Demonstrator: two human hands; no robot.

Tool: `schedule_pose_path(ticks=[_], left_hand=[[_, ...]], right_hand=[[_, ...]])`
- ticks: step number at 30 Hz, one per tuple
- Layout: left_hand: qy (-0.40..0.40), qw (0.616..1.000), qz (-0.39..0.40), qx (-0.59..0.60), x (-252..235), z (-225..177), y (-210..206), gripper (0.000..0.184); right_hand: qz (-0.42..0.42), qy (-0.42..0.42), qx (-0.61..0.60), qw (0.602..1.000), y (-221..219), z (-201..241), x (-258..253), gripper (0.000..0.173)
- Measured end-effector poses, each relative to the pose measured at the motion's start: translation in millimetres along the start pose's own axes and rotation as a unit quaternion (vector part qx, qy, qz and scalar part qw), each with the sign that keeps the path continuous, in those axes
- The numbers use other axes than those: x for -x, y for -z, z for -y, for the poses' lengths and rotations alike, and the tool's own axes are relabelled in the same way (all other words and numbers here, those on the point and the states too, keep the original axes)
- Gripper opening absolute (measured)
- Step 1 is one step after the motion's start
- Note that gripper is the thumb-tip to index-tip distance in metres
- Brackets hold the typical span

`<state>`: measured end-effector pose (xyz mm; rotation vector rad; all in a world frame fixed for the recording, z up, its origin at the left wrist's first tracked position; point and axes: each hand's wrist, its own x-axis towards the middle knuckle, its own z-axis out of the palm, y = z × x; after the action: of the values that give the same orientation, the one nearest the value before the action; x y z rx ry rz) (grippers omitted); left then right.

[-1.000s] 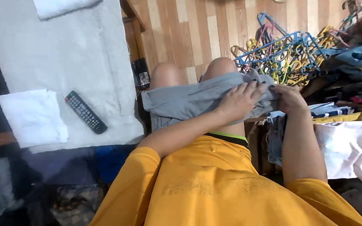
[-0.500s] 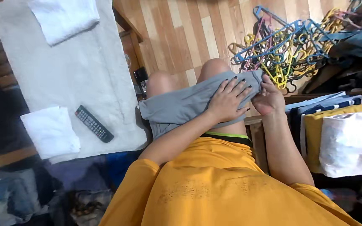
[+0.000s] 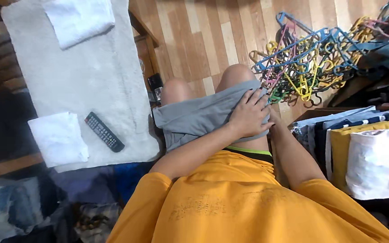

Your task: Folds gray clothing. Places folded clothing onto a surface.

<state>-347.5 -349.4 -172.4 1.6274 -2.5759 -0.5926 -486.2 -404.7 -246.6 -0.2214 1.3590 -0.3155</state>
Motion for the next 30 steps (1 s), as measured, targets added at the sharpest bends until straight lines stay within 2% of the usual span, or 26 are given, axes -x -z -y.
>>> schedule_pose_path(ticks=[2,3,6,8,10,11,12,13,15,16,17,18,19,21,23,25,27,28,30], left_hand=[[-0.001,1.000,-0.005,-0.002,2,1,1,0.058],[-0.001,1.000,-0.006,-0.006,2,1,2,0.059],[0.004,1.000,0.001,-0.014,4,0,1,0.064],[0.013,0.999,0.021,0.021,6,-6,4,0.068],[0.028,0.988,0.039,0.145,10,-16,15,0.067],[0.037,0.965,0.033,0.258,13,-20,23,0.064],[0.054,0.915,0.020,0.398,17,-24,30,0.061],[0.082,0.838,0.009,0.539,21,-27,35,0.059],[0.171,0.647,0.022,0.743,35,-25,40,0.055],[0.214,0.586,0.027,0.781,42,-22,43,0.057],[0.255,0.567,0.024,0.783,46,-18,45,0.059],[0.296,0.582,0.012,0.757,49,-15,45,0.058],[0.334,0.606,-0.008,0.721,49,-13,43,0.056],[0.356,0.641,-0.042,0.678,43,-11,36,0.049],[0.353,0.615,-0.043,0.704,39,-11,36,0.046],[0.343,0.574,-0.015,0.743,41,-12,37,0.044],[0.321,0.526,0.004,0.787,41,-11,29,0.046],[0.315,0.514,0.003,0.798,42,-9,25,0.046],[0.316,0.521,-0.023,0.793,47,-7,22,0.048]], right_hand=[[0.123,0.094,-0.026,0.988,51,-18,-46,0.030],[0.137,0.118,-0.042,0.982,65,-15,-54,0.023],[0.048,0.192,-0.020,0.980,90,12,-28,0.016],[0.017,0.252,0.035,0.967,105,35,6,0.020],[0.009,0.324,0.095,0.941,106,54,50,0.023],[0.021,0.357,0.119,0.926,102,60,72,0.026],[0.055,0.386,0.140,0.910,94,64,92,0.032],[0.099,0.404,0.169,0.893,84,66,110,0.037],[0.186,0.407,0.264,0.855,55,65,135,0.047],[0.218,0.396,0.320,0.833,40,62,141,0.059],[0.239,0.376,0.363,0.818,26,58,141,0.070],[0.242,0.359,0.394,0.811,15,53,139,0.071],[0.227,0.362,0.416,0.803,8,49,137,0.066],[0.154,0.458,0.433,0.761,4,41,127,0.051],[0.066,0.592,0.422,0.684,2,33,116,0.043],[0.025,0.649,0.429,0.628,-2,25,106,0.044],[0.002,0.650,0.468,0.599,-6,14,91,0.046],[-0.012,0.644,0.490,0.588,-8,6,79,0.047],[-0.027,0.619,0.526,0.583,-13,-10,55,0.053]])
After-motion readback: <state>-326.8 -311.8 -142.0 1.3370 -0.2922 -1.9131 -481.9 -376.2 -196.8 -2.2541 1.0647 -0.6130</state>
